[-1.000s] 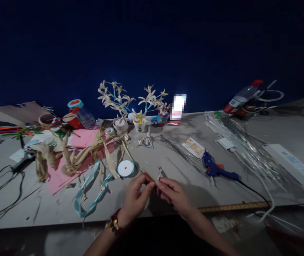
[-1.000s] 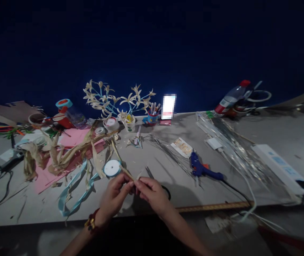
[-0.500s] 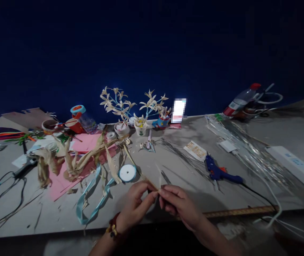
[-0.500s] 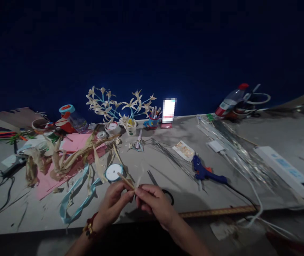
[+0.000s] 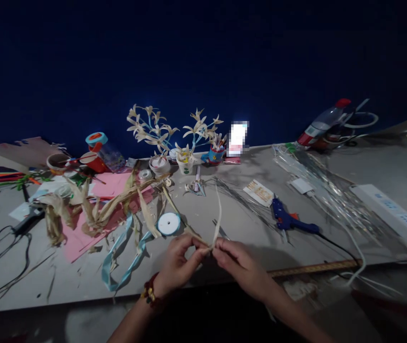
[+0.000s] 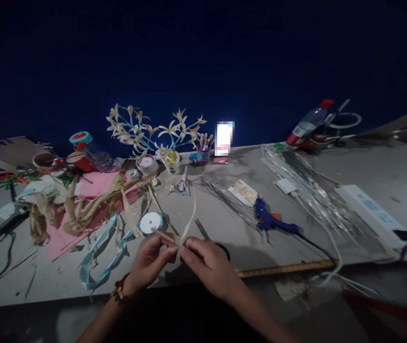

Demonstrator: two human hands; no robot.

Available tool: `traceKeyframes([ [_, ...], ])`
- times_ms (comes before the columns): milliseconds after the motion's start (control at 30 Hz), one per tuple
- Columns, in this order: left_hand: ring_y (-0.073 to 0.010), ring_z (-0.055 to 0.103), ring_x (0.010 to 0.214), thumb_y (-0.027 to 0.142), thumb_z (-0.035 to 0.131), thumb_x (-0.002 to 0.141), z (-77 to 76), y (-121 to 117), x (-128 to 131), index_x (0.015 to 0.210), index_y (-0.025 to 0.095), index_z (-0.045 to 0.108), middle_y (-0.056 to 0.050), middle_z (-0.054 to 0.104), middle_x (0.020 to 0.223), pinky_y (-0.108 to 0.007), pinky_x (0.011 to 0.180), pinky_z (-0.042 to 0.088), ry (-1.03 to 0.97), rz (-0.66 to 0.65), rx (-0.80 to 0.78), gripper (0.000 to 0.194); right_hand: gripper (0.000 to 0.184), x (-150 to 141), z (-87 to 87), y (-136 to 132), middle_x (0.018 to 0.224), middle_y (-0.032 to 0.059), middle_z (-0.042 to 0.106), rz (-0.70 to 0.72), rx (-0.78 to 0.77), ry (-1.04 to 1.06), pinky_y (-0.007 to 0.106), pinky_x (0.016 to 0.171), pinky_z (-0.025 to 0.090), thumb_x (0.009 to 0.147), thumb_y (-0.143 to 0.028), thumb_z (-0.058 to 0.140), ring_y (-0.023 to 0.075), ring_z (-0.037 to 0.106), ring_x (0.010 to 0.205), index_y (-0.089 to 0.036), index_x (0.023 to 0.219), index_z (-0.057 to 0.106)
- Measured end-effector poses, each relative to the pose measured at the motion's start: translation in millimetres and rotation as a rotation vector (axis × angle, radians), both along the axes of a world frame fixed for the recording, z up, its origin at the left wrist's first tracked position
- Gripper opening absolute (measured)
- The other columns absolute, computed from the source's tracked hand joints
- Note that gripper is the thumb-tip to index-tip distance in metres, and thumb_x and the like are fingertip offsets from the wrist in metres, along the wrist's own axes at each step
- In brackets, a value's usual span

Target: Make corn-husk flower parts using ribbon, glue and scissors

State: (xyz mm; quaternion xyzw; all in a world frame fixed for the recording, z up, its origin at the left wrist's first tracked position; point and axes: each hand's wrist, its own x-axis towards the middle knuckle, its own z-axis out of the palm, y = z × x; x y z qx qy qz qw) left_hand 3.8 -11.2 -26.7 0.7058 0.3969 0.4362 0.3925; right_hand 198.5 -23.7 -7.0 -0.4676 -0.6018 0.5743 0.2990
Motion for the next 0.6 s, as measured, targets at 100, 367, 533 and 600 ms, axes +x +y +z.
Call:
traceKeyframes([
  [100,-0.0171,0.066,0.070,0.029,0.059,0.094,1.2,0.0,0.7,0.074,0.019,0.063,-0.003,0.070,0.070,-0.027,0.069,0.048,0.076,0.055,0.086,0.023,0.045,-0.6,3.3,-1.3,0.066,-0.0006,0.054,0.006,0.227,-0.203,0.028,0.062,0.035,0.101,-0.053,0.042,0.0155,0.050,0.064,-0.021,0.073,0.056],
  [367,-0.0167,0.063,0.069,0.021,0.058,0.094,6.8,-5.9,5.1,0.078,0.018,0.062,-0.004,0.068,0.069,-0.028,0.069,0.048,-0.003,-0.049,0.107,0.017,0.057,-0.5,-0.6,-0.8,0.059,-0.0025,0.047,0.018,-0.151,0.105,0.024,0.052,0.028,0.091,-0.067,0.051,0.0111,0.040,0.054,-0.019,0.062,0.053],
  [533,-0.0158,0.064,0.066,0.025,0.060,0.095,3.8,-1.7,5.1,0.078,0.018,0.062,-0.002,0.067,0.065,-0.027,0.068,0.049,-0.097,-0.111,0.047,0.018,0.059,0.2,2.5,0.0,0.053,-0.0053,0.041,0.026,-0.431,0.348,0.023,0.046,0.015,0.081,-0.071,0.062,0.0070,0.024,0.046,-0.017,0.058,0.053],
  [600,-0.0160,0.064,0.068,0.028,0.058,0.096,3.4,1.0,4.3,0.078,0.018,0.061,-0.003,0.068,0.067,-0.027,0.068,0.050,-0.080,-0.124,0.018,0.022,0.059,1.3,2.1,0.2,0.055,-0.0044,0.042,0.001,-0.386,0.310,0.023,0.046,0.018,0.082,-0.072,0.061,0.0079,0.028,0.048,-0.018,0.059,0.053],
])
